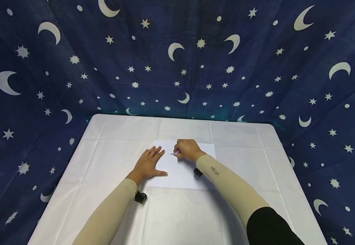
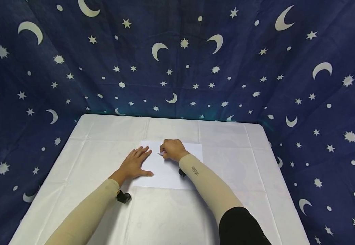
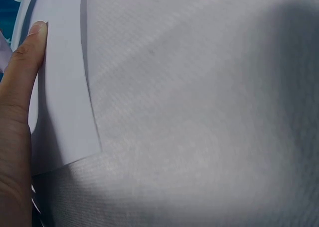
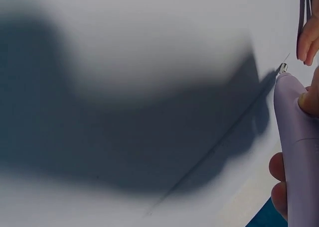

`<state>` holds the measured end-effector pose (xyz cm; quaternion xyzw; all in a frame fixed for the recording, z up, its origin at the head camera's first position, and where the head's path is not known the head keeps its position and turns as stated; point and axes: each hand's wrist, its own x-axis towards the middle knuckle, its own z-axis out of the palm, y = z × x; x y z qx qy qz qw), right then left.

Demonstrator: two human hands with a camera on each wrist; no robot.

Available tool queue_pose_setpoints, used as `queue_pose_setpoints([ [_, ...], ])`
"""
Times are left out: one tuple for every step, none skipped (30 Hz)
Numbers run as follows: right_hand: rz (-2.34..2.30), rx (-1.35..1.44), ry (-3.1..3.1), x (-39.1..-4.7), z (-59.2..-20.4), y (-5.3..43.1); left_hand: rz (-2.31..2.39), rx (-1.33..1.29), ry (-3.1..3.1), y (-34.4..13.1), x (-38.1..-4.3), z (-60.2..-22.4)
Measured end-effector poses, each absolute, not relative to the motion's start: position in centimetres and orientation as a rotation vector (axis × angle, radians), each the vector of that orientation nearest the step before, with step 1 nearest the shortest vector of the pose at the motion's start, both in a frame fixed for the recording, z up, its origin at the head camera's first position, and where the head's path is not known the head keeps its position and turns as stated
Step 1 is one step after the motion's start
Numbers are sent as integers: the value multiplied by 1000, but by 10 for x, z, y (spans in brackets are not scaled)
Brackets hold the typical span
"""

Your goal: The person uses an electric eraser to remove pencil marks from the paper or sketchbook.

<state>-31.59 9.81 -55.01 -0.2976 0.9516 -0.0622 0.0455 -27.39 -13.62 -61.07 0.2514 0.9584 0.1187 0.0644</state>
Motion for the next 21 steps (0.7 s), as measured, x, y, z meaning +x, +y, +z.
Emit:
queue_pose_setpoints([
  [-189, -912, 2907, -316, -550, 97, 361, 760, 2893, -136, -274, -611],
  [-186, -912, 2905, -316, -550, 96, 358, 760, 2892, -136, -274, -611],
  [-188, -915, 2907, -316, -550, 96, 357, 761, 2893, -135, -273, -611],
  [-185, -919, 2909, -315, -550, 95, 352, 762, 2894, -135, -273, -611],
  [-184, -923, 2908, -315, -550, 95, 348, 761, 2894, -135, -273, -612],
  [-184, -925, 2905, -315, -549, 95, 348, 759, 2891, -135, -273, -611],
  [-183, -925, 2901, -314, -548, 96, 349, 754, 2888, -135, -273, -611],
  [-184, -922, 2900, -314, -548, 97, 344, 752, 2885, -135, -273, -611],
  [-186, -915, 2899, -313, -547, 98, 346, 749, 2883, -136, -273, -611],
  [-184, -908, 2899, -313, -546, 99, 348, 746, 2883, -136, -273, -610],
  [-187, -900, 2897, -312, -545, 100, 350, 744, 2883, -136, -273, -610],
  [-186, -894, 2897, -312, -545, 101, 354, 744, 2884, -136, -273, -609],
  [-183, -889, 2897, -312, -545, 102, 354, 746, 2886, -136, -273, -609],
  [-179, -889, 2897, -312, -544, 102, 358, 752, 2890, -137, -272, -608],
  [-178, -890, 2895, -312, -544, 103, 363, 755, 2893, -137, -272, -608],
  [-175, -895, 2894, -313, -545, 103, 368, 760, 2895, -137, -272, -607],
  [-173, -903, 2892, -313, -545, 103, 371, 763, 2895, -137, -272, -607],
  [-165, -910, 2893, -313, -546, 103, 371, 766, 2895, -137, -272, -607],
  [-159, -916, 2894, -314, -546, 103, 373, 769, 2894, -137, -272, -607],
  [-154, -922, 2896, -314, -547, 103, 379, 771, 2892, -136, -272, -607],
  [-150, -925, 2898, -314, -547, 102, 379, 770, 2889, -136, -273, -607],
])
